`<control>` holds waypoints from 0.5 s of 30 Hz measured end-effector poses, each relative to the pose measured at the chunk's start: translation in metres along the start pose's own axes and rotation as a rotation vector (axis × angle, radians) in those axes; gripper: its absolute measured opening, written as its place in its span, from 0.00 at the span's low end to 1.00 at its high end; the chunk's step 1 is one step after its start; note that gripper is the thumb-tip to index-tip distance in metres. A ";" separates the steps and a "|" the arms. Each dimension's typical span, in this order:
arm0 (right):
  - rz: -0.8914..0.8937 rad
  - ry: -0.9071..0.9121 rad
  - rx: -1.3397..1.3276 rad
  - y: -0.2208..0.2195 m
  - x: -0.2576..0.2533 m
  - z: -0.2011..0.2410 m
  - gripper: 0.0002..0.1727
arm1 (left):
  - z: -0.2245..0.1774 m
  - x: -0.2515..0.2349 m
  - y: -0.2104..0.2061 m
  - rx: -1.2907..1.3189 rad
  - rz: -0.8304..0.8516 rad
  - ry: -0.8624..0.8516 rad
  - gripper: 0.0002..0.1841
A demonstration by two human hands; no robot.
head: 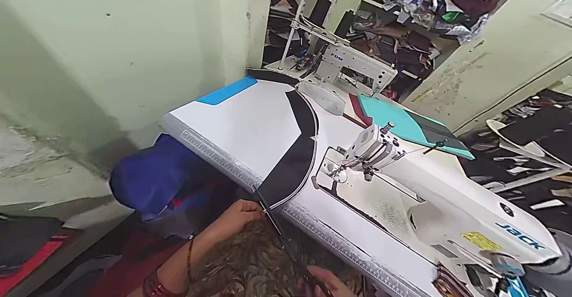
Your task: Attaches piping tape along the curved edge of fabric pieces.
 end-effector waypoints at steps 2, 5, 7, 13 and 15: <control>0.020 0.002 0.085 0.001 -0.009 0.007 0.43 | 0.010 0.004 0.008 0.080 -0.001 0.026 0.10; 0.035 -0.022 0.197 0.005 -0.020 0.011 0.34 | 0.022 0.010 0.013 0.211 0.000 0.057 0.12; 0.035 -0.053 0.224 0.009 -0.028 0.010 0.24 | 0.029 0.014 0.015 0.273 -0.009 0.091 0.12; 0.074 -0.074 0.409 0.023 -0.042 0.029 0.14 | 0.038 0.024 0.022 0.390 -0.026 0.149 0.14; 0.087 -0.078 0.433 0.025 -0.045 0.033 0.13 | 0.043 0.028 0.025 0.383 -0.014 0.131 0.14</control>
Point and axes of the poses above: each hand's wrist, its own x-axis away from the middle knuckle, its own y-axis out of the back of the hand, z = x × y, the point moved 6 cm from there along -x, towards the middle knuckle, and after that the axes turned 8 degrees about -x, right-handed, at the moved point
